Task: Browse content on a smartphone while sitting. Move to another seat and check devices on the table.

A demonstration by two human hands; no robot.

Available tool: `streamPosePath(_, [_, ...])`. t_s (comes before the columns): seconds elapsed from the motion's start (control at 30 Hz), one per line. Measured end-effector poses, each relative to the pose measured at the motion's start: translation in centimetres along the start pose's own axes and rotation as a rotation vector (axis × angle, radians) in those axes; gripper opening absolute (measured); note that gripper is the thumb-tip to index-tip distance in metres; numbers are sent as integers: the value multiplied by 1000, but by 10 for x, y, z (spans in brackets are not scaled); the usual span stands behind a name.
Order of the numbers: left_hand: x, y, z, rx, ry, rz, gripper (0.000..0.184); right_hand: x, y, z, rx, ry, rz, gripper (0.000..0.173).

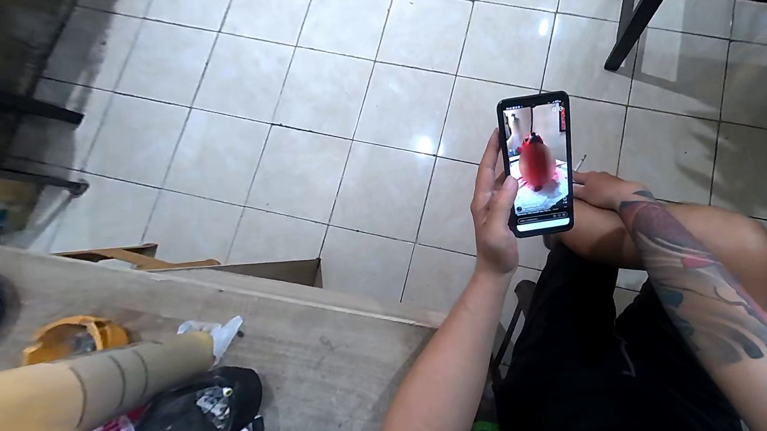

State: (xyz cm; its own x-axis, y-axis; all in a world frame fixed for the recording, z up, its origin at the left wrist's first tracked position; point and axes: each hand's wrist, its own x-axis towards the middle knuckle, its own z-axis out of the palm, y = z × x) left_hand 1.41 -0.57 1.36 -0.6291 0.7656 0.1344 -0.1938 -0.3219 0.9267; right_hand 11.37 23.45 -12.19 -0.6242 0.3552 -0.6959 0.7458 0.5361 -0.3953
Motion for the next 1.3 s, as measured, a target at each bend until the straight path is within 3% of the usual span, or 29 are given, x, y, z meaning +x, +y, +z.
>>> streamPosePath(1.3, [2,-2,-1,-27,-6,0,60,-5,-5,-5,-1,0,16,67])
